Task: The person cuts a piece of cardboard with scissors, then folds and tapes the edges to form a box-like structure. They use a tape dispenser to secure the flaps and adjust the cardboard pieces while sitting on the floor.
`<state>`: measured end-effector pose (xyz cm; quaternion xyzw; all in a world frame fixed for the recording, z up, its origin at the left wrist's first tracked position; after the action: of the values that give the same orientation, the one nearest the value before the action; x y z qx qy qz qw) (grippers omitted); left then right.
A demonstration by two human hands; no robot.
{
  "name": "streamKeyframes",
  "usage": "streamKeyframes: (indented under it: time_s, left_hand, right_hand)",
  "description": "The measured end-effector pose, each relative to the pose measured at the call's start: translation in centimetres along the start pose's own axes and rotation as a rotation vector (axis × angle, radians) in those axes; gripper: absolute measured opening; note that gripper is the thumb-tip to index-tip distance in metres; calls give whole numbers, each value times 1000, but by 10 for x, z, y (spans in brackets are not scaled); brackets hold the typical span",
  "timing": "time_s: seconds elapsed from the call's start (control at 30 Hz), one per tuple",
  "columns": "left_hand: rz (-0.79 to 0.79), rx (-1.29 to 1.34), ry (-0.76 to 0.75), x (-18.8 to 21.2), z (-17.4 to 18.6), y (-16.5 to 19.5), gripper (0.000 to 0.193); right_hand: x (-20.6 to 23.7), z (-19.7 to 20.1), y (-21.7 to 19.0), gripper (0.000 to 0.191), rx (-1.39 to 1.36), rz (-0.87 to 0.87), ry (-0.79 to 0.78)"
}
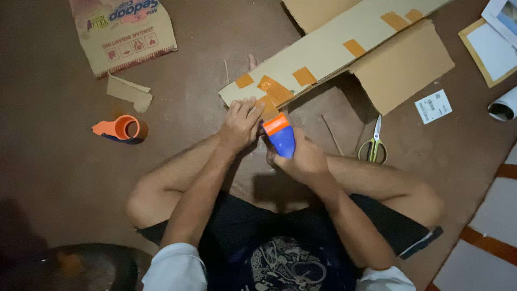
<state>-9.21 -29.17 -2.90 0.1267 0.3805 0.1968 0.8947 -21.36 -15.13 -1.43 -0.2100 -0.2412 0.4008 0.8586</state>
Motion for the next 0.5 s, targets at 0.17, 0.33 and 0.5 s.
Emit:
streamKeyframes:
  time_s: [0.17, 0.33, 0.5]
  left_hand:
    - [-5, -11, -27, 2, -2, -3, 40]
    - [-20, -9, -56, 3, -6, -7, 43]
    - [-68, -29, -104, 2, -8, -6, 45]
  right_hand:
    - [6, 0, 3, 69, 31, -33, -40]
    - [-11, 3, -10, 79, 80, -36, -115]
    - [-26, -8, -7, 125, -23, -227, -274]
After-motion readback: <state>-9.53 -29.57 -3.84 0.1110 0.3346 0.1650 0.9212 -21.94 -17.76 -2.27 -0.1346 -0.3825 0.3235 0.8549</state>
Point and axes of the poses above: each hand's wrist, its own x-axis away from the middle knuckle, its own z-axis out of the back of the hand, y = z × x, the point moved 7 cm from there along -x, towards the middle knuckle, and after that the axes turned 10 degrees about y, right-handed, at the moved point
